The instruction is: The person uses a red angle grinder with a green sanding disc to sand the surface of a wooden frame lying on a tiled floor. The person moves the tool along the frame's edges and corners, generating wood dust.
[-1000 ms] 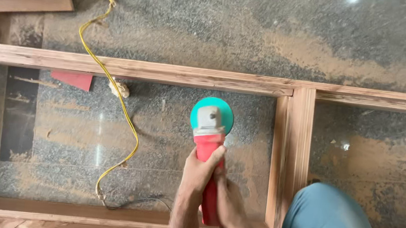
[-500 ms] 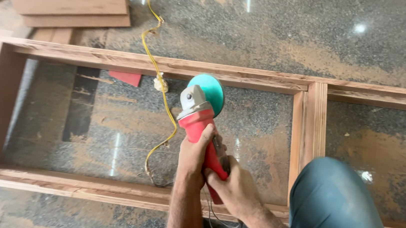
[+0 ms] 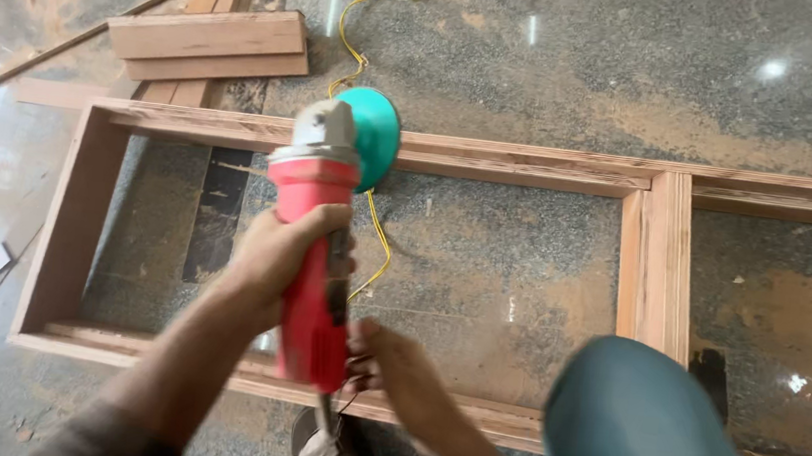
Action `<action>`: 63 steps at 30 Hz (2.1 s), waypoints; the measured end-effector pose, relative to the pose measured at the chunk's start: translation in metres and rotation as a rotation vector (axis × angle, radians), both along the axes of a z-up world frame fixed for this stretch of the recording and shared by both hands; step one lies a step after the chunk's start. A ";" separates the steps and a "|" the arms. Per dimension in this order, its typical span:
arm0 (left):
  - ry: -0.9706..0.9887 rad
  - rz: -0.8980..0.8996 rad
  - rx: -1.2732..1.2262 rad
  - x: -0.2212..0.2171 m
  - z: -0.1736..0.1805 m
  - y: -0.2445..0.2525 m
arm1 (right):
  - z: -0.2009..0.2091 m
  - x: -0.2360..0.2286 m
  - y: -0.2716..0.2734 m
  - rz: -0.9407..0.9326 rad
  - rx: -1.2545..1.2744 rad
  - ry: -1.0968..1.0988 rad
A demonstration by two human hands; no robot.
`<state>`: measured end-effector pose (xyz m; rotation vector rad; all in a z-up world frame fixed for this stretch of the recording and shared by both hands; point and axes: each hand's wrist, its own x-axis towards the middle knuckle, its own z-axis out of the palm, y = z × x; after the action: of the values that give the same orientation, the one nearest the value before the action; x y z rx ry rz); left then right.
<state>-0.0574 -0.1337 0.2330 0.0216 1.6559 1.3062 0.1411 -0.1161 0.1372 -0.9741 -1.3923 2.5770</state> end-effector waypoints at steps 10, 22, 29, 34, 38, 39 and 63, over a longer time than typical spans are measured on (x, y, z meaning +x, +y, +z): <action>0.029 0.089 -0.115 -0.083 -0.113 -0.142 | -0.146 -0.019 0.222 0.141 1.596 -0.916; -0.029 -0.069 -0.002 -0.101 -0.254 -0.159 | -0.162 -0.020 0.223 0.278 1.532 -0.978; -0.034 -0.002 0.184 -0.093 -0.204 -0.139 | -0.187 -0.149 0.149 0.224 1.113 -0.658; 0.009 0.083 -0.007 -0.098 -0.201 -0.155 | -0.218 -0.206 0.122 0.257 1.180 -0.690; 0.029 0.084 -0.057 -0.102 -0.217 -0.180 | -0.196 -0.173 0.153 0.219 0.489 -0.554; 0.038 0.108 -0.004 -0.097 -0.222 -0.187 | -0.183 -0.152 0.173 0.162 0.356 -0.456; 0.275 0.356 0.036 -0.081 -0.198 -0.161 | -0.137 0.046 0.297 0.329 1.591 -0.849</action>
<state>-0.1383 -0.2946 0.0349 -0.0789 1.9310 1.6602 0.1866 0.1804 0.0007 -1.3493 -2.9356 0.2772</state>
